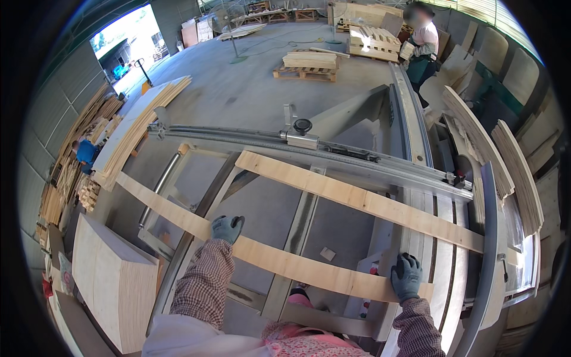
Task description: The person feeds wooden planks through a table saw to cut them to size. They guide the wood with gloved hands, remove the cut pieces, and place them on a nearby stack. The person then walks to a workbench and picks up a small wooden block.
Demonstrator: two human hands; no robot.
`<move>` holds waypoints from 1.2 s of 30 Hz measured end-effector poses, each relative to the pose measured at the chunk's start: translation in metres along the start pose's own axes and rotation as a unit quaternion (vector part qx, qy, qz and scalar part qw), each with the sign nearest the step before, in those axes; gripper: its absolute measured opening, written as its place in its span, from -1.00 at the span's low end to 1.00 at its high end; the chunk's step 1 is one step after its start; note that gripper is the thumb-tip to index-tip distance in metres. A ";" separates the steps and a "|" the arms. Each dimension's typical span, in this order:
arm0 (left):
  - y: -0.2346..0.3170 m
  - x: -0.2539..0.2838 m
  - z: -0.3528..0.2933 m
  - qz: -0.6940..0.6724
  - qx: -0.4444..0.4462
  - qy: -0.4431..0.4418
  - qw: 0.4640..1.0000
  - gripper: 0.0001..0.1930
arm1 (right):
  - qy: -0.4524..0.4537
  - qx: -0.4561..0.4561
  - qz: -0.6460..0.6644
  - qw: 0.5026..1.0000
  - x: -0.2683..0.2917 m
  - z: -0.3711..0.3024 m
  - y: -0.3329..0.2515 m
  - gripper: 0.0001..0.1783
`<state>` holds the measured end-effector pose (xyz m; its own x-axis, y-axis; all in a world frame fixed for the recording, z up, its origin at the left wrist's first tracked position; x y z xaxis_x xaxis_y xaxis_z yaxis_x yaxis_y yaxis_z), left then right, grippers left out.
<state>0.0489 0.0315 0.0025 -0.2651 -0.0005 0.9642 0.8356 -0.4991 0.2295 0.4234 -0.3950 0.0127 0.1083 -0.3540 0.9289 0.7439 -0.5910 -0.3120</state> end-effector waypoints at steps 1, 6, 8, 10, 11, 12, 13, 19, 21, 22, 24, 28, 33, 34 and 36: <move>0.000 0.000 0.000 -0.002 0.001 -0.002 1.000 -0.66 | 0.002 0.000 -0.001 1.000 0.000 0.000 0.000 -0.54; 0.005 0.003 0.000 -0.005 -0.004 0.001 1.000 -0.67 | 0.004 -0.004 -0.005 1.000 -0.001 -0.001 0.002 -0.54; 0.006 0.003 0.001 -0.002 -0.003 -0.003 1.000 -0.67 | 0.003 -0.007 -0.009 1.000 -0.002 -0.002 0.004 -0.54; 0.005 0.005 0.000 -0.001 -0.005 -0.004 1.000 -0.67 | 0.003 -0.005 -0.007 1.000 -0.003 -0.001 0.003 -0.54; 0.004 0.004 0.000 -0.001 -0.004 -0.003 1.000 -0.67 | 0.002 -0.004 -0.005 1.000 -0.002 -0.001 0.003 -0.53; 0.002 0.002 0.001 -0.001 -0.004 -0.003 1.000 -0.67 | 0.002 -0.002 -0.003 1.000 -0.002 -0.001 0.002 -0.53; 0.001 0.001 0.001 -0.001 -0.003 -0.002 1.000 -0.67 | 0.002 -0.001 -0.002 1.000 -0.001 0.000 0.001 -0.53; 0.004 0.002 0.001 -0.002 -0.014 0.012 1.000 -0.67 | 0.006 -0.003 -0.004 1.000 0.000 -0.001 0.001 -0.51; 0.003 0.002 0.001 -0.010 -0.010 0.017 1.000 -0.66 | 0.007 -0.001 -0.001 1.000 0.000 -0.001 0.001 -0.51; 0.002 0.002 0.001 -0.014 -0.007 0.019 1.000 -0.65 | 0.006 -0.002 -0.001 1.000 0.000 -0.001 0.001 -0.51; -0.002 -0.002 0.002 -0.005 0.000 0.017 1.000 -0.65 | 0.005 -0.003 -0.002 1.000 0.000 -0.001 0.001 -0.50; -0.008 -0.008 0.002 0.003 0.004 0.023 1.000 -0.64 | 0.004 -0.003 -0.004 1.000 -0.001 -0.002 0.001 -0.50; -0.001 -0.002 0.002 -0.001 -0.005 -0.002 1.000 -0.70 | 0.007 -0.005 -0.008 1.000 -0.001 -0.002 0.003 -0.51; 0.001 -0.001 0.002 -0.003 -0.004 -0.004 1.000 -0.70 | 0.006 -0.004 -0.008 1.000 -0.001 -0.002 0.003 -0.51; 0.003 0.002 0.002 0.003 -0.004 -0.003 1.000 -0.69 | 0.005 -0.004 -0.008 1.000 -0.002 -0.002 0.004 -0.51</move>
<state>0.0517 0.0313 0.0049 -0.2574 0.0015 0.9663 0.8331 -0.5064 0.2227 0.4248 -0.3976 0.0094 0.0895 -0.3524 0.9316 0.7407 -0.6017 -0.2988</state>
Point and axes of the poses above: each hand's wrist, its own z-axis towards the middle knuckle, its own x-axis out of the back of the hand, y = z × x, the point moved 6 cm from there along z, towards the middle knuckle, and after that the axes turned 2 degrees about -z, right-handed, at the moved point
